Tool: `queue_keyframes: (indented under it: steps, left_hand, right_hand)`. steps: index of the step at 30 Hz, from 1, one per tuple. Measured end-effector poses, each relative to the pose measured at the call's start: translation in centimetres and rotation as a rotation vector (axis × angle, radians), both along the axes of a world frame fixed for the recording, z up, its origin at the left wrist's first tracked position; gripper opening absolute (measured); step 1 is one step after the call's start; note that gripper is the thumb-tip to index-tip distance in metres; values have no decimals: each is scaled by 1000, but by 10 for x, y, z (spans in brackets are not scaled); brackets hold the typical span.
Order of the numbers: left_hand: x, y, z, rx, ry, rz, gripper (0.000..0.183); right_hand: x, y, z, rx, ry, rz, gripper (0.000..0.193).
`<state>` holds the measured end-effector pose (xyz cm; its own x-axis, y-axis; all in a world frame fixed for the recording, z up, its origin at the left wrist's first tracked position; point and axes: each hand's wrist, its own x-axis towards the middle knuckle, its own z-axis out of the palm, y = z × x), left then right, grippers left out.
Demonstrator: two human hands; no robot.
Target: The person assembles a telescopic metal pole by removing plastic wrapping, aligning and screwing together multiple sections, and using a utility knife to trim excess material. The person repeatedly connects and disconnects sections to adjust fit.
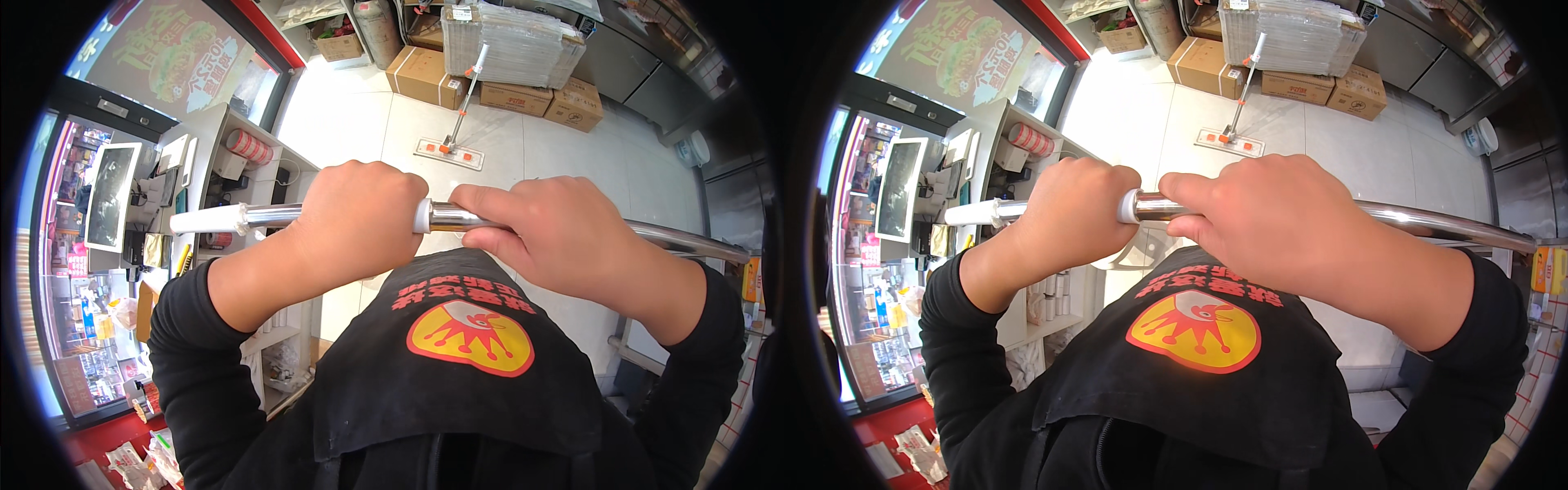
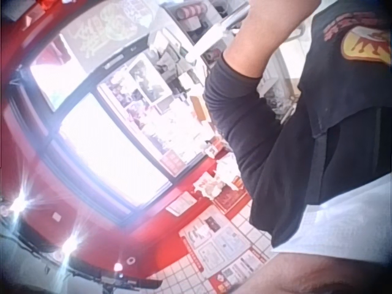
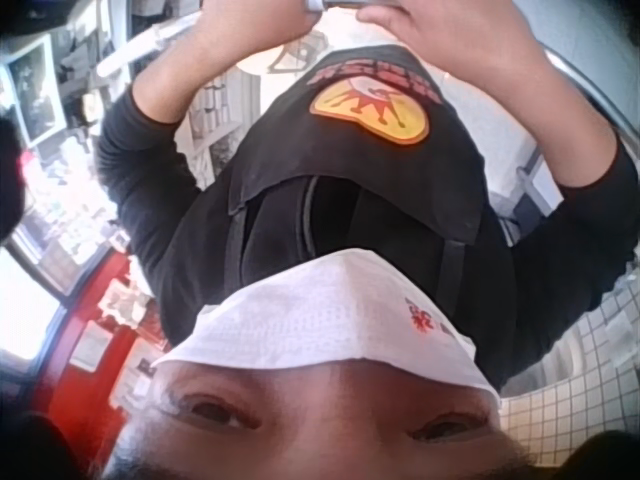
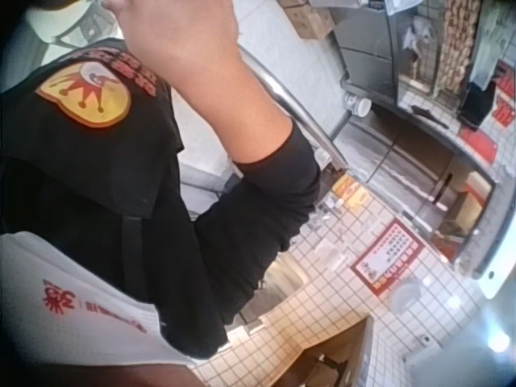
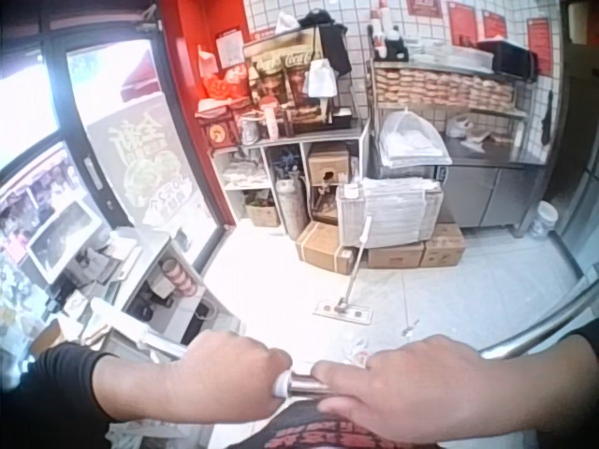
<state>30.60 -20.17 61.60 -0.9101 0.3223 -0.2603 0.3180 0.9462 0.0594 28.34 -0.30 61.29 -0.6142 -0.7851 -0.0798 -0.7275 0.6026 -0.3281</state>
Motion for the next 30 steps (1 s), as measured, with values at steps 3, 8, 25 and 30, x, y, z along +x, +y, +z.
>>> queue_keyframes:
  steps: [3,8,25,30]
  left_hand:
    - [1,-1,-1,-11,35,-4,11]
    - [3,-1,-4,-18,104,-19,8]
    - [4,-9,-16,0,313,-97,10]
    - [0,-17,-11,37,306,-84,13]
  right_hand:
    - [-2,-1,-2,-52,-69,-9,28]
    - [-6,-2,-5,-118,-188,-9,26]
    - [-7,-7,-4,-77,-414,-84,27]
    - [-5,-6,6,-2,-66,-23,31]
